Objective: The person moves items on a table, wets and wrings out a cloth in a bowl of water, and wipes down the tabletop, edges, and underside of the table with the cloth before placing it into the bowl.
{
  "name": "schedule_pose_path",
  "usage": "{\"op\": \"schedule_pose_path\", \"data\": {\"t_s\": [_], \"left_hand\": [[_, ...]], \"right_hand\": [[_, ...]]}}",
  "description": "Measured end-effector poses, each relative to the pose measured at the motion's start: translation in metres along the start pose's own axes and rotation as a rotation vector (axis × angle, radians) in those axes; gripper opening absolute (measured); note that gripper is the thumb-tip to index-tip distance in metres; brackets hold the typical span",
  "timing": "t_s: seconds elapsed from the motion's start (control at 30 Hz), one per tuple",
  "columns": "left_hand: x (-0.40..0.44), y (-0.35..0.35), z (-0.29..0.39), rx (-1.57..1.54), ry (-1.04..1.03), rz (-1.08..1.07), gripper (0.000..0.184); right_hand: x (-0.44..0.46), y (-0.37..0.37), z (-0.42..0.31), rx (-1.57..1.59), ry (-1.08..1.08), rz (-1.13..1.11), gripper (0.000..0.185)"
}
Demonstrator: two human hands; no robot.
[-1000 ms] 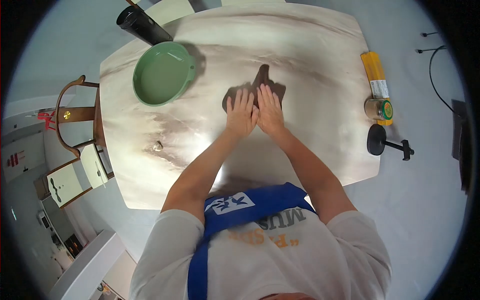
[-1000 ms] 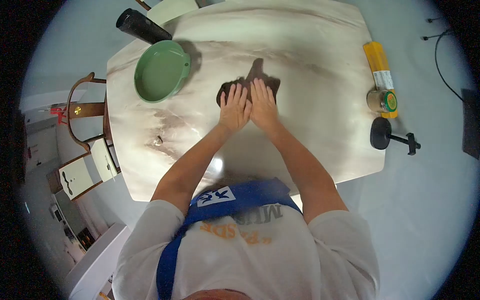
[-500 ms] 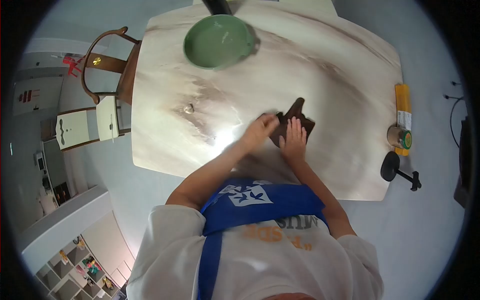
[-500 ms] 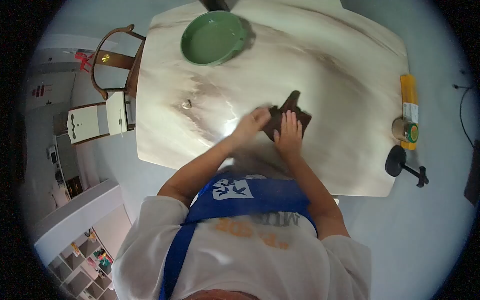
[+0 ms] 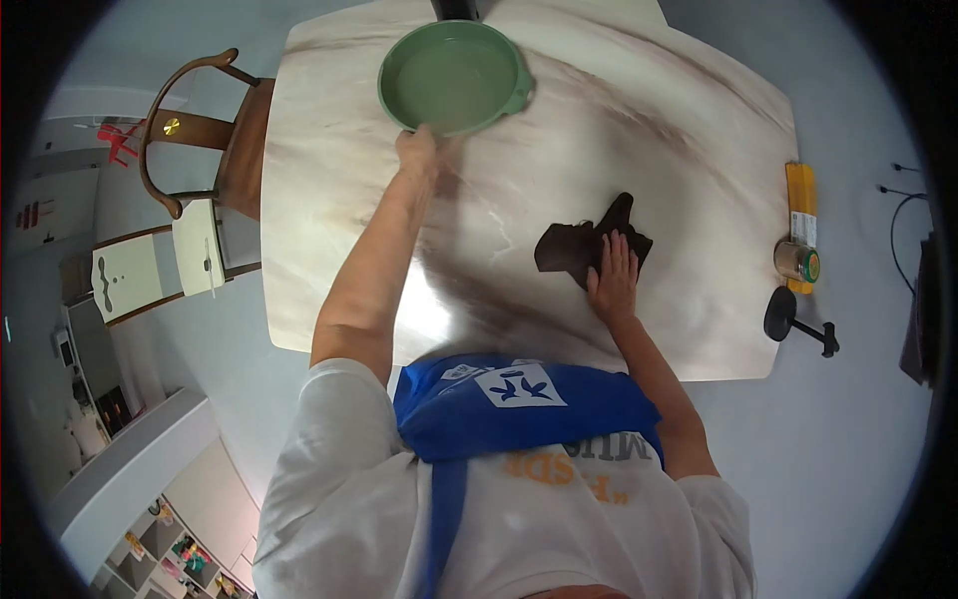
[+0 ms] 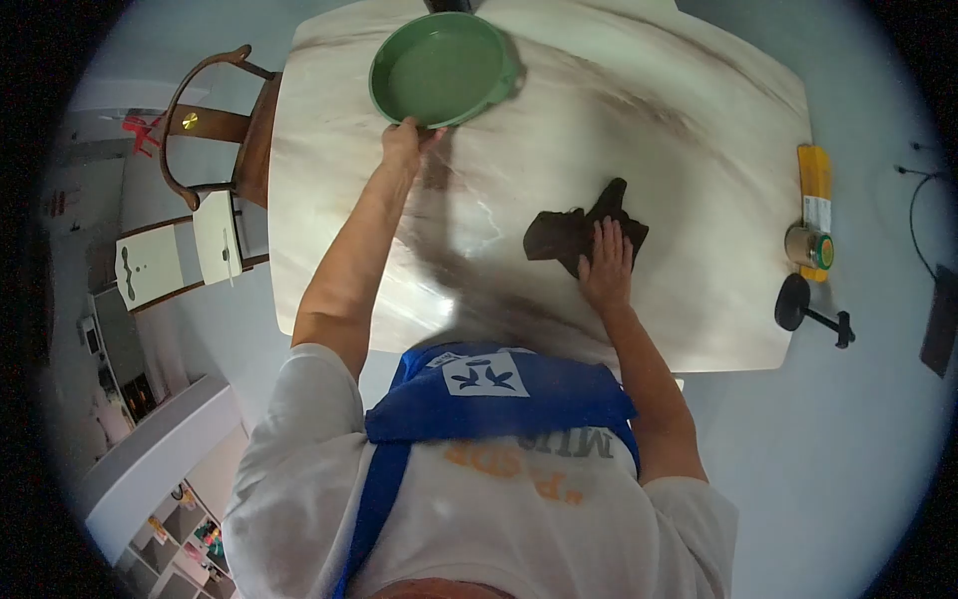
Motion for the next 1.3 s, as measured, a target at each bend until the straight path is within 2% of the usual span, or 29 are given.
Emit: {"op": "schedule_pose_path", "data": {"t_s": [0.27, 0.33, 0.57, 0.67, 0.83, 0.93, 1.03, 1.07, 1.1, 1.13, 1.17, 1.2, 1.23, 1.27, 1.3], "left_hand": [[0.002, 0.097, 0.017, 0.248, -0.010, -0.101, 0.033], [0.000, 0.125, 0.019, 0.224, 0.003, -0.134, 0.027], [0.000, 0.223, -0.004, 0.165, 0.008, -0.093, 0.027], [-0.013, 0.249, -0.001, 0.239, 0.031, -0.028, 0.026], [-0.023, 0.283, -0.003, 0.162, 0.018, -0.046, 0.023], [-0.031, 0.290, -0.002, 0.127, -0.018, -0.060, 0.028], [-0.088, 0.265, 0.010, 0.280, -0.140, 0.351, 0.034], [-0.105, 0.253, 0.006, 0.440, -0.251, 0.413, 0.038], [-0.129, 0.226, -0.001, 0.523, -0.370, 0.363, 0.037], [-0.153, 0.190, -0.014, 0.531, -0.388, 0.247, 0.036], [-0.169, 0.160, -0.039, 0.778, -0.548, 0.056, 0.036], [-0.194, 0.118, -0.062, 1.006, -0.423, -0.095, 0.040], [-0.193, 0.082, -0.093, 1.077, -0.791, -0.375, 0.050], [-0.211, 0.056, -0.095, 1.248, -0.935, -0.609, 0.065], [-0.218, 0.044, -0.124, 1.385, -0.950, -0.553, 0.069]], "right_hand": [[0.000, 0.004, -0.005, -0.039, 0.007, 0.017, 0.063], [0.000, 0.002, -0.003, -0.043, 0.034, 0.038, 0.063], [0.001, 0.002, -0.004, -0.059, 0.046, 0.042, 0.060], [0.000, 0.001, -0.002, -0.037, 0.073, 0.066, 0.060], [-0.001, 0.002, -0.005, -0.012, 0.076, 0.086, 0.061], [-0.005, -0.006, -0.009, -0.029, 0.027, 0.044, 0.063], [-0.016, -0.025, -0.024, -0.014, 0.036, -0.033, 0.067], [-0.024, -0.031, -0.035, -0.002, 0.052, -0.061, 0.068], [-0.029, -0.033, -0.053, 0.018, 0.073, -0.116, 0.070], [-0.034, -0.035, -0.071, 0.038, 0.096, -0.172, 0.072], [-0.038, -0.043, -0.083, 0.022, 0.183, -0.223, 0.074], [-0.039, -0.051, -0.092, 0.002, 0.273, -0.267, 0.076], [-0.034, -0.050, -0.100, 0.042, 0.262, -0.230, 0.076], [-0.028, -0.047, -0.108, 0.082, 0.253, -0.195, 0.077], [-0.023, -0.044, -0.109, 0.123, 0.243, -0.164, 0.078]]}}
Point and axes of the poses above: each hand's wrist, its own x-axis towards the middle knuckle, its own y-axis out of the back of the hand, z = x × y, the point moved 2 cm from there along x, towards the middle knuckle, and after that the axes turned 14 degrees about x, right-handed, at the moved point
